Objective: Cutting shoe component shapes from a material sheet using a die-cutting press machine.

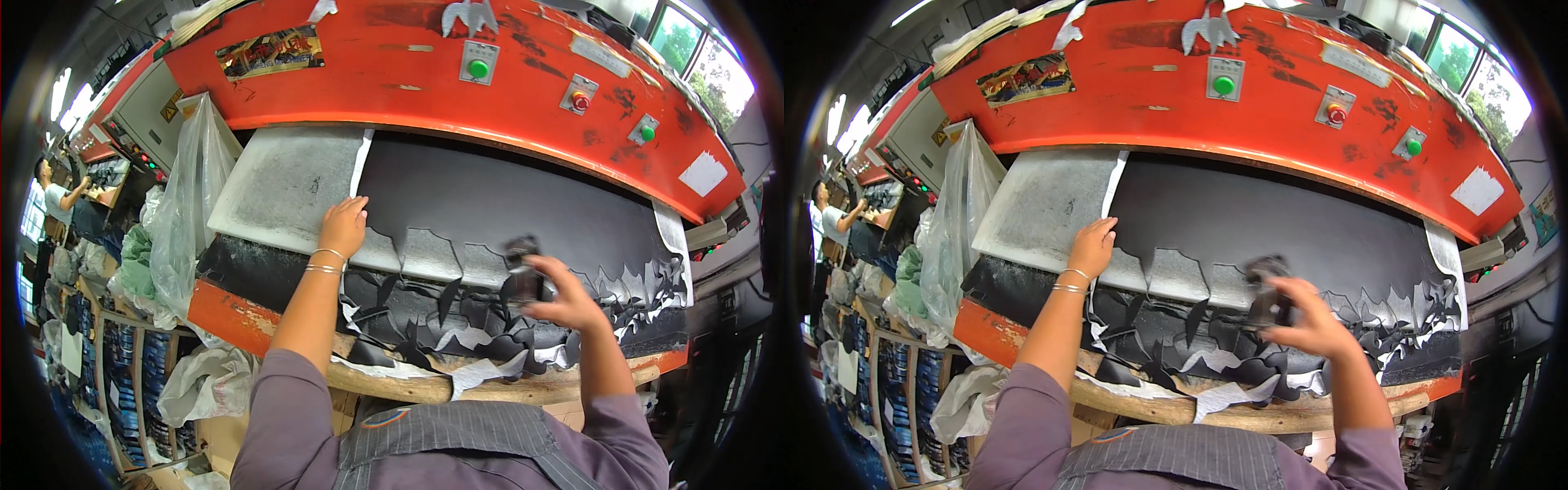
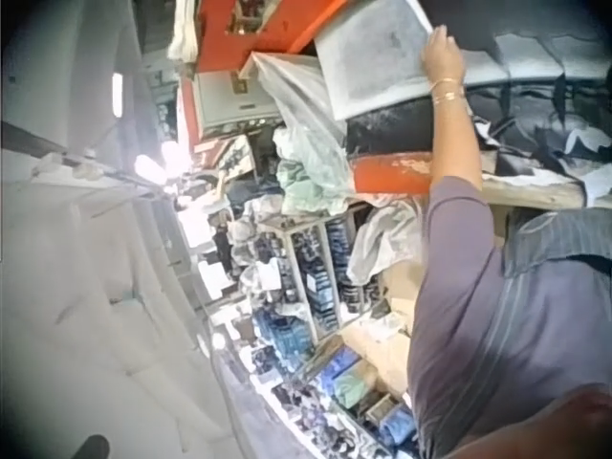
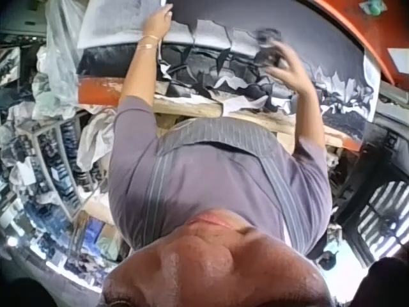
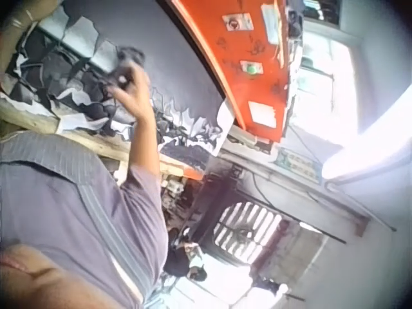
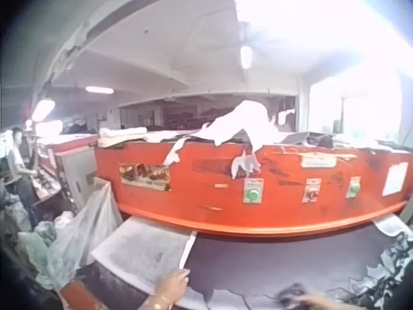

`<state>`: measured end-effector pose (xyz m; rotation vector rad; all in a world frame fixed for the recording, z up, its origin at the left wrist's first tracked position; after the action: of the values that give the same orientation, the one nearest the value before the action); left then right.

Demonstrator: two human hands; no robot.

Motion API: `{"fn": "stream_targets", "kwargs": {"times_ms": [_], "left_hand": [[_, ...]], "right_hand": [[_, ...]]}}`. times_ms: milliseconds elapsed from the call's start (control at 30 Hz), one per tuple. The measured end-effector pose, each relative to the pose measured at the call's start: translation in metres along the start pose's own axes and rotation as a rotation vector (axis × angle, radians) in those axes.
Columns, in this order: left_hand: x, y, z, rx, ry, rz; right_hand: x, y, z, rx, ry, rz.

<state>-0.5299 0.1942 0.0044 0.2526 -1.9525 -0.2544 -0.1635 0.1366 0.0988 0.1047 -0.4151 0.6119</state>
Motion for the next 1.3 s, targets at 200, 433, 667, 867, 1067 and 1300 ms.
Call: {"fn": "stream_targets", "kwargs": {"times_ms": [200, 433, 667, 867, 1067, 1300], "left_hand": [[-0.021, 0.019, 0.001, 0.04, -0.06, 0.031], [-0.027, 0.021, 0.016, 0.018, -0.057, 0.047], [-0.02, 0.027, 0.015, -0.024, -0.054, 0.017], [-0.02, 0.014, 0.009, -0.019, -0.001, -0.01], [-0.012, 0.009, 0.007, -0.024, -0.028, 0.007], [-0.011, 0.013, 0.0, -0.051, -0.025, -0.002]], "right_hand": [[-0.136, 0.193, 0.02, 0.31, -0.601, 0.499], [-0.157, 0.243, -0.011, 0.327, -0.741, 0.591], [-0.125, 0.204, -0.042, 0.011, -0.452, -0.193], [-0.125, 0.202, -0.035, 0.024, -0.614, -0.285], [-0.131, 0.2, -0.031, 0.082, -0.546, -0.27], [-0.126, 0.198, -0.023, 0.103, -0.559, -0.317]]}}
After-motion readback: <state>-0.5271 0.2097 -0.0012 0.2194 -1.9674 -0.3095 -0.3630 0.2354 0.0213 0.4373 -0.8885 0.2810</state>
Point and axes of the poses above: each hand's wrist, its own y-axis towards the middle knuckle, its own x-axis out of the back of the hand, z = x × y, the point moved 10 cm from there along y, towards the middle knuckle, and after that the axes turned 12 degrees about y, right-handed, at the moved point
